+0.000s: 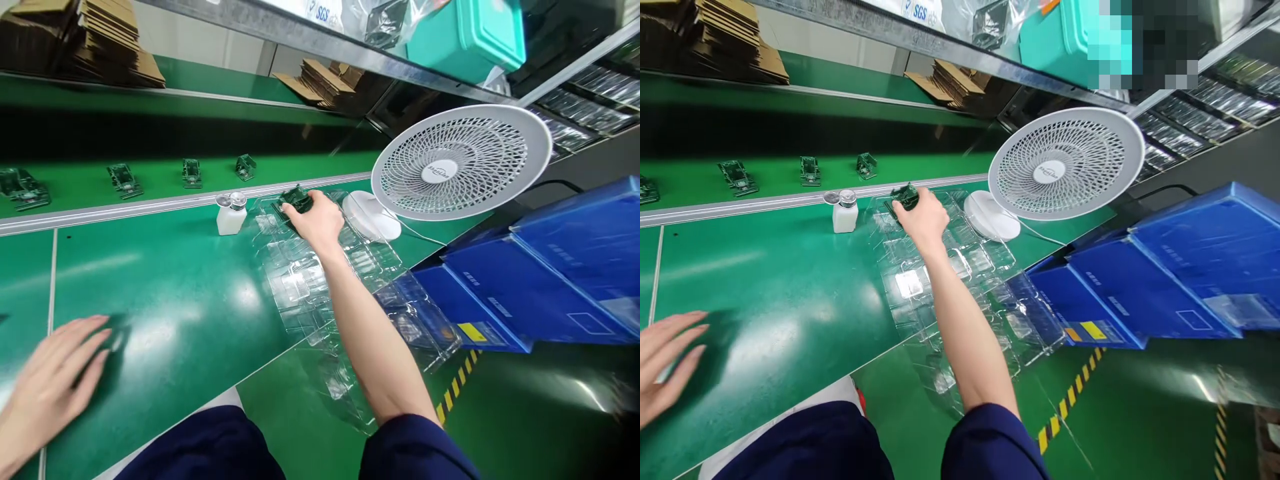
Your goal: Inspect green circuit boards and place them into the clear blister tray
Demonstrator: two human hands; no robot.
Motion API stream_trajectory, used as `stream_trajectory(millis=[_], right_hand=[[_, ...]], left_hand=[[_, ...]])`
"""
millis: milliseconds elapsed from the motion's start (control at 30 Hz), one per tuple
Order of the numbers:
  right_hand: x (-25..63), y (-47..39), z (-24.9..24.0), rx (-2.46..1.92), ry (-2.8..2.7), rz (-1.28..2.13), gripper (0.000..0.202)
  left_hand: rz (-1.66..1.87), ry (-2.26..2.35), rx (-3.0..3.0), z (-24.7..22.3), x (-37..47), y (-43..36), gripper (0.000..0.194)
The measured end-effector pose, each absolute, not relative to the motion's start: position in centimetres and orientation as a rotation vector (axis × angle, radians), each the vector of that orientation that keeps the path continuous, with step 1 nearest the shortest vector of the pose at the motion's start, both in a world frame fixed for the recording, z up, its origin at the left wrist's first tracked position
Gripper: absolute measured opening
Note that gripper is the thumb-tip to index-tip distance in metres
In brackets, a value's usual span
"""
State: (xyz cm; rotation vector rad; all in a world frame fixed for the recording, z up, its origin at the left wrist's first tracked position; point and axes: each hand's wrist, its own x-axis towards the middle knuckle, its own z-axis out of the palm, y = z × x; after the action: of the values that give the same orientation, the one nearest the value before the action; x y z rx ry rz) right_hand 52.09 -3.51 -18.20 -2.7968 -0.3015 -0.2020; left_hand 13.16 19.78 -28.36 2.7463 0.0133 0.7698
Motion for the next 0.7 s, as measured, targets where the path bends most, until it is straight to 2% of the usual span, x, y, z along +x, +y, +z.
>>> stream_trajectory(millis=[33,200,333,567,700], right_hand=[[52.3,-2.6,-18.4,-2.848,-0.306,-0.169,0.057],[52.4,-1.7,-18.8,-2.919,-0.335,-0.1,0.06],[51.7,-2.9,-18.8,-2.861,-0.228,-0.104,0.066],[48.9,-3.0,-21.7,-2.914,-0.242,0.037,0.063],[45.3,-6.0,-23.4,-2.899,-0.488,-0.192,0.074]], left_hand=[[0.795,-0.085,2.788,-29.2,14.7,19.1,0.065],[0.772,-0.222,2.896,-31.5,20.1,16.1,0.026],[0.768,-0.206,2.864,-31.9,20.3,16.2,0.022],[0.796,-0.215,2.845,-31.8,20.2,16.5,0.018],[0.803,-0.221,2.842,-32.0,20.1,16.4,0.019]])
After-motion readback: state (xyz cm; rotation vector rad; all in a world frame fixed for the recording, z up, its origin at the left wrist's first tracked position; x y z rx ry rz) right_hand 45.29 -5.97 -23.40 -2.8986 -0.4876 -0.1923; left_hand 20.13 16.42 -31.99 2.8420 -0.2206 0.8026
